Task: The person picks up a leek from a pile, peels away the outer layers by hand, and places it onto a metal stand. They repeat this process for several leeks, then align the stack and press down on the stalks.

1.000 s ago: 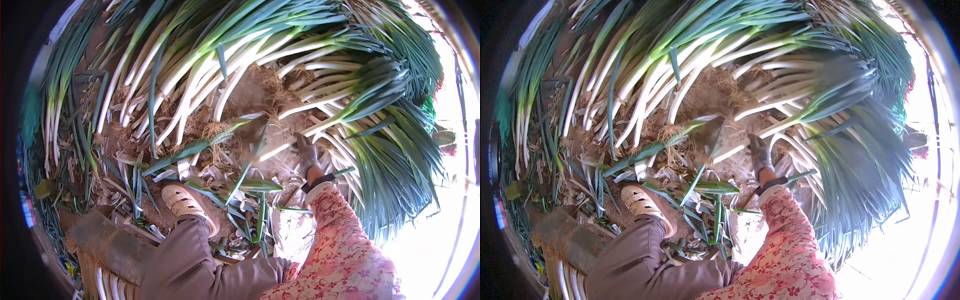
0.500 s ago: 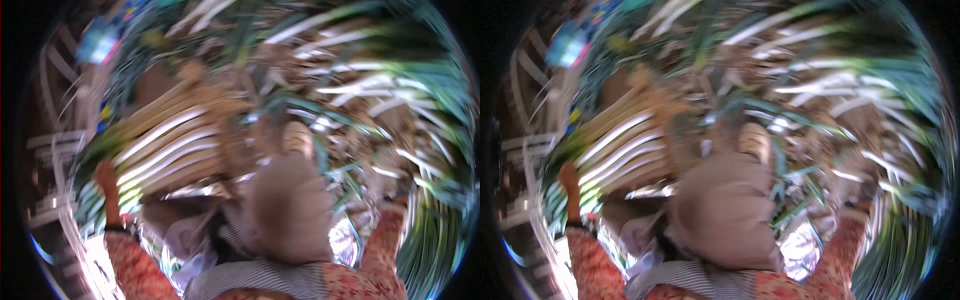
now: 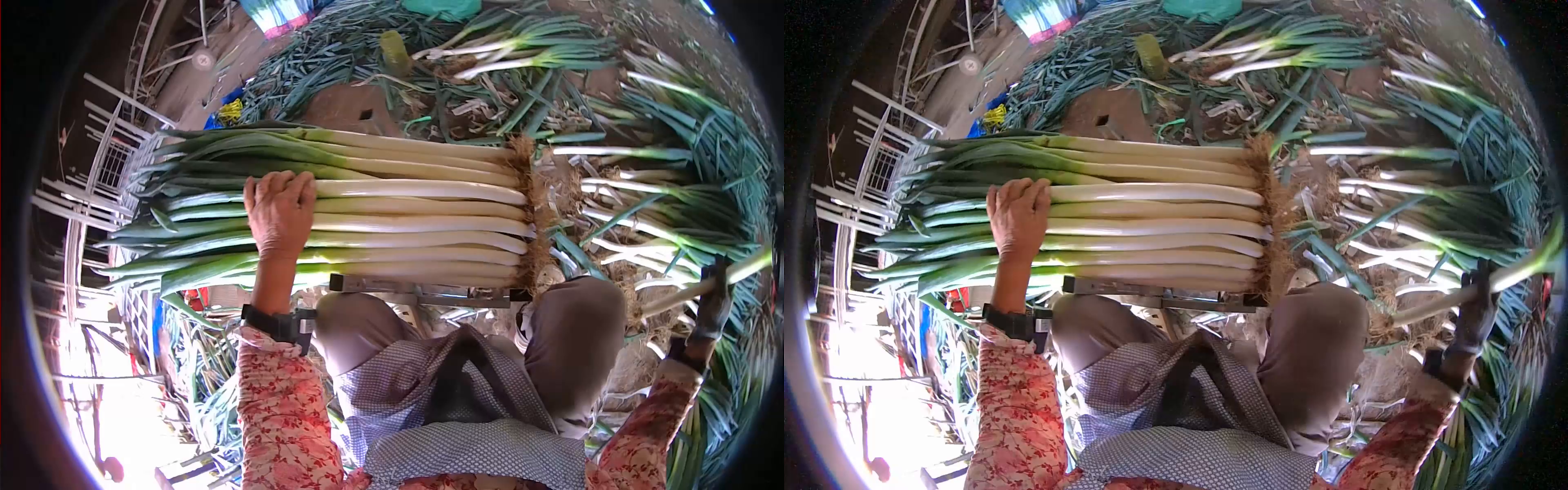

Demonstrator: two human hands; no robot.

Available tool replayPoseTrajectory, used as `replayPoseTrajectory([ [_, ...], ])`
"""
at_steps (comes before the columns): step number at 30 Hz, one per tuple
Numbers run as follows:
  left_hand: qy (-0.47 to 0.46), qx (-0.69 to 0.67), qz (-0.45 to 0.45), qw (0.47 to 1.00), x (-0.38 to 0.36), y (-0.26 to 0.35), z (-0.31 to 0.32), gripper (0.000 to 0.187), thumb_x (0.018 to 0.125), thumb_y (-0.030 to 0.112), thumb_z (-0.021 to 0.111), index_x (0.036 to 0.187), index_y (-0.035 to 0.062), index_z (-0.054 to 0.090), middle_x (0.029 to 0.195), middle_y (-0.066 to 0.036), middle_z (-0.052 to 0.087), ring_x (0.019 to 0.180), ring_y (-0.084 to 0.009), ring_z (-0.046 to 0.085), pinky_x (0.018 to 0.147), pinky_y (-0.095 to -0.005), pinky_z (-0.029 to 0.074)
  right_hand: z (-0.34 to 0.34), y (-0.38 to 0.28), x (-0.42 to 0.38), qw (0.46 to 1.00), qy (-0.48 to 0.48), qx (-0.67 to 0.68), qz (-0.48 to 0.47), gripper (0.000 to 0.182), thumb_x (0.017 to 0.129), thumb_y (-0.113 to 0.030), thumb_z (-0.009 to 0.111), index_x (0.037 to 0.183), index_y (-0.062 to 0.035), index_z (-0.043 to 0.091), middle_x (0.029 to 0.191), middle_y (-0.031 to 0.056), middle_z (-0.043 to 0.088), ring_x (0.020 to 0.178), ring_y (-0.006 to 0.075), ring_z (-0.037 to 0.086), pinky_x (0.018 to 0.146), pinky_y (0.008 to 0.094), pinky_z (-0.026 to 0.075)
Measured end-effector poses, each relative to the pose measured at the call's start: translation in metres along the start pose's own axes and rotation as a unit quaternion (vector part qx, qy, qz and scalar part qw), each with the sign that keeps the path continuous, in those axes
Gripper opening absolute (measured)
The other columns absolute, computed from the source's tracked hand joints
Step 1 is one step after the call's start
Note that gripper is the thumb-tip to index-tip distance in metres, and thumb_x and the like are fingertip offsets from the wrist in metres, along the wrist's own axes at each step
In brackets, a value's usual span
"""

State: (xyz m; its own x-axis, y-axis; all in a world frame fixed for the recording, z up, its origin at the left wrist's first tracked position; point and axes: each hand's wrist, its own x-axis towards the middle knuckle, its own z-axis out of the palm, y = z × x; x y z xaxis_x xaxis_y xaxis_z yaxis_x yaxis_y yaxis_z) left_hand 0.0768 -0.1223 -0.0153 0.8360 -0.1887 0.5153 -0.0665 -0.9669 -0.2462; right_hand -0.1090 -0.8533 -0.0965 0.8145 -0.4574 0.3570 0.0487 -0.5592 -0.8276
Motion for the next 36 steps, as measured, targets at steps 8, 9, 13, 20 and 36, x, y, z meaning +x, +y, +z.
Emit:
replayPoseTrajectory([
  [8,0.019,-0.042,-0.006,0.999,0.000,-0.002,0.000,0.019,0.085,0.032,0.058,0.091,0.0178,0.069,0.096,0.000,0.063,0.103,-0.0202,0.054,0.104,-0.0454,0.029,0.225,-0.250,0.141,0.875,-0.138,0.462,-0.043,0.033,0.089,-0.020,0.054,0.117,-0.0019,0.055,0.106,0.0109,0.062,0.085,0.0194,0.061,0.076,0.0287,0.049],
  [9,0.019,-0.045,-0.006,0.999,0.001,-0.002,0.000,0.019,0.085,0.031,0.058,0.091,0.0177,0.069,0.096,0.000,0.063,0.103,-0.0202,0.054,0.103,-0.0453,0.029,0.263,-0.270,0.144,0.845,-0.179,0.502,-0.048,0.034,0.089,-0.021,0.055,0.118,-0.0037,0.055,0.105,0.0113,0.062,0.085,0.0206,0.061,0.076,0.0300,0.050],
  [13,0.028,-0.052,-0.004,0.998,0.001,0.000,0.000,0.017,0.085,0.030,0.059,0.090,0.0175,0.069,0.096,0.000,0.063,0.103,-0.0209,0.054,0.103,-0.0446,0.030,0.442,-0.308,0.076,0.926,-0.291,-0.002,-0.240,0.038,0.088,-0.024,0.057,0.124,-0.0110,0.052,0.100,0.0128,0.064,0.085,0.0256,0.063,0.076,0.0348,0.051],
  [20,0.012,-0.014,-0.004,1.000,0.000,0.001,-0.001,0.018,0.085,0.029,0.057,0.090,0.0166,0.069,0.096,-0.003,0.063,0.100,-0.0222,0.054,0.101,-0.0434,0.032,0.475,-0.298,-0.016,0.883,-0.390,-0.072,-0.250,0.037,0.086,-0.025,0.058,0.122,-0.0180,0.058,0.104,0.0167,0.062,0.094,0.0359,0.060,0.085,0.0420,0.047],
  [36,0.019,0.045,0.013,0.999,0.024,-0.006,-0.003,0.036,0.084,0.035,0.061,0.117,0.0202,0.059,0.120,-0.007,0.056,0.122,-0.0230,0.044,0.105,-0.0572,0.023,0.477,-0.277,-0.031,0.875,-0.371,-0.089,-0.299,0.036,0.090,-0.029,0.049,0.123,-0.0161,0.054,0.109,0.0169,0.062,0.097,0.0346,0.060,0.082,0.0448,0.046],
])
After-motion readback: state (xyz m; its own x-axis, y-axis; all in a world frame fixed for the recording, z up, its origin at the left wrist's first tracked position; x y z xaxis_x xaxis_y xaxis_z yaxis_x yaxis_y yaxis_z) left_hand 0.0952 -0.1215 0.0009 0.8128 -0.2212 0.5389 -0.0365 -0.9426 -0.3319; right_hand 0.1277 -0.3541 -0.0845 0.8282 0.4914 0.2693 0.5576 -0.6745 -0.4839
